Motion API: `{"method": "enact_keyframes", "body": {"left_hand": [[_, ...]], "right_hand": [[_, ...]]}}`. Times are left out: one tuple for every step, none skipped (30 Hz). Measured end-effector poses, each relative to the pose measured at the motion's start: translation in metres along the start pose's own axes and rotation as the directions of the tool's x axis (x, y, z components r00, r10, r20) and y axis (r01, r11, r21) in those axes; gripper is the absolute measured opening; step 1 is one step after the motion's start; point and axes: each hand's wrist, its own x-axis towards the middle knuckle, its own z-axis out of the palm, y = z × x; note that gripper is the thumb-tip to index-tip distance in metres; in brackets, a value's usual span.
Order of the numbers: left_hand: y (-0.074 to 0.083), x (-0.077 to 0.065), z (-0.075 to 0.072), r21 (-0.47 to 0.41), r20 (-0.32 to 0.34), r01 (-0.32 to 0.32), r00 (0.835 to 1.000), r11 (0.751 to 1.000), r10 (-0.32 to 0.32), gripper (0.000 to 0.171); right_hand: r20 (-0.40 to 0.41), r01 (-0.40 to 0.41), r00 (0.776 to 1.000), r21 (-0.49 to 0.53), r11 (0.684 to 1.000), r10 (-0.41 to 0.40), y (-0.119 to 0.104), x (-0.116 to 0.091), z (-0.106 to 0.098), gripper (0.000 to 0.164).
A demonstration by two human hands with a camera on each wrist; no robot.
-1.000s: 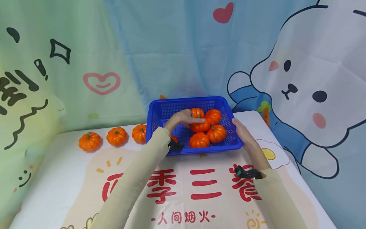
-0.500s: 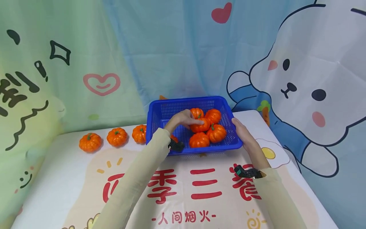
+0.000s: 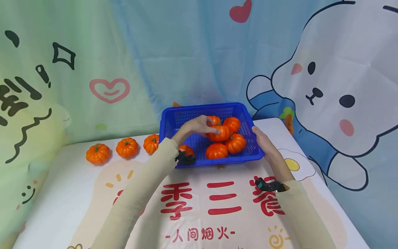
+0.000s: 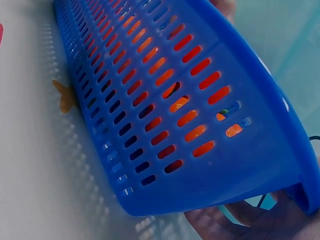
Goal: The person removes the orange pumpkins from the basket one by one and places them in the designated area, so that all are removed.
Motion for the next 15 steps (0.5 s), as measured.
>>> {"method": "enact_keyframes", "body": {"left_hand": [[0.002,-0.002,-0.001,0.006,0.007,-0.018,1.000,1.000,0.018,0.051],[0.005,-0.003,-0.001,0.017,0.013,-0.038,0.999,0.999,0.038,0.045],[0.007,-0.005,-0.001,0.031,0.016,-0.058,0.998,0.998,0.057,0.038],[0.010,-0.007,0.000,0.039,0.019,-0.075,0.997,0.996,0.074,0.033],[0.012,-0.009,0.001,0.038,0.018,-0.084,0.996,0.996,0.084,0.037],[0.014,-0.010,0.002,0.039,0.015,-0.091,0.996,0.995,0.091,0.045],[0.016,-0.011,0.003,0.038,0.009,-0.092,0.996,0.995,0.092,0.056],[0.017,-0.012,0.005,0.035,0.005,-0.094,0.996,0.995,0.094,0.061],[0.018,-0.013,0.006,0.029,0.004,-0.096,0.995,0.995,0.096,0.062],[0.019,-0.013,0.007,0.020,0.000,-0.093,0.996,0.995,0.093,0.063],[0.019,-0.013,0.008,0.012,-0.003,-0.092,0.996,0.996,0.092,0.064],[0.019,-0.014,0.009,0.007,-0.004,-0.094,0.996,0.996,0.094,0.064],[0.019,-0.014,0.010,0.001,-0.005,-0.096,0.995,0.995,0.096,0.064],[0.019,-0.014,0.010,0.000,-0.006,-0.103,0.995,0.995,0.103,0.064],[0.019,-0.014,0.011,0.004,-0.008,-0.114,0.993,0.993,0.114,0.063]], "right_hand": [[0.000,0.004,1.000,0.004,1.000,-0.004,0.000,0.000,-0.001,0.074],[0.000,0.001,1.000,0.008,1.000,-0.001,0.000,0.000,-0.001,0.075],[0.000,0.001,1.000,0.013,1.000,-0.001,0.000,0.000,-0.003,0.075],[-0.001,0.001,1.000,0.015,1.000,-0.001,0.001,0.000,-0.004,0.075],[-0.001,-0.001,1.000,0.015,1.000,0.001,0.001,0.000,-0.004,0.075],[0.000,0.001,1.000,0.014,1.000,-0.001,0.001,0.000,-0.005,0.076],[0.002,0.006,1.000,0.012,1.000,-0.006,0.001,0.000,-0.005,0.076],[0.005,0.010,1.000,0.009,1.000,-0.010,0.001,0.000,-0.005,0.076],[0.008,0.017,1.000,0.007,1.000,-0.017,0.001,0.000,-0.005,0.075],[0.012,0.021,1.000,0.005,1.000,-0.021,0.001,0.000,-0.005,0.075],[0.017,0.027,0.999,0.007,1.000,-0.027,0.001,0.001,-0.005,0.074],[0.020,0.031,0.999,0.006,1.000,-0.031,0.001,0.001,-0.005,0.073],[0.019,0.033,0.999,0.005,0.999,-0.033,0.002,0.001,-0.005,0.073],[0.017,0.031,0.999,0.006,0.999,-0.031,0.002,0.001,-0.004,0.073],[0.013,0.024,1.000,0.008,1.000,-0.024,0.002,0.001,-0.004,0.073]]}}
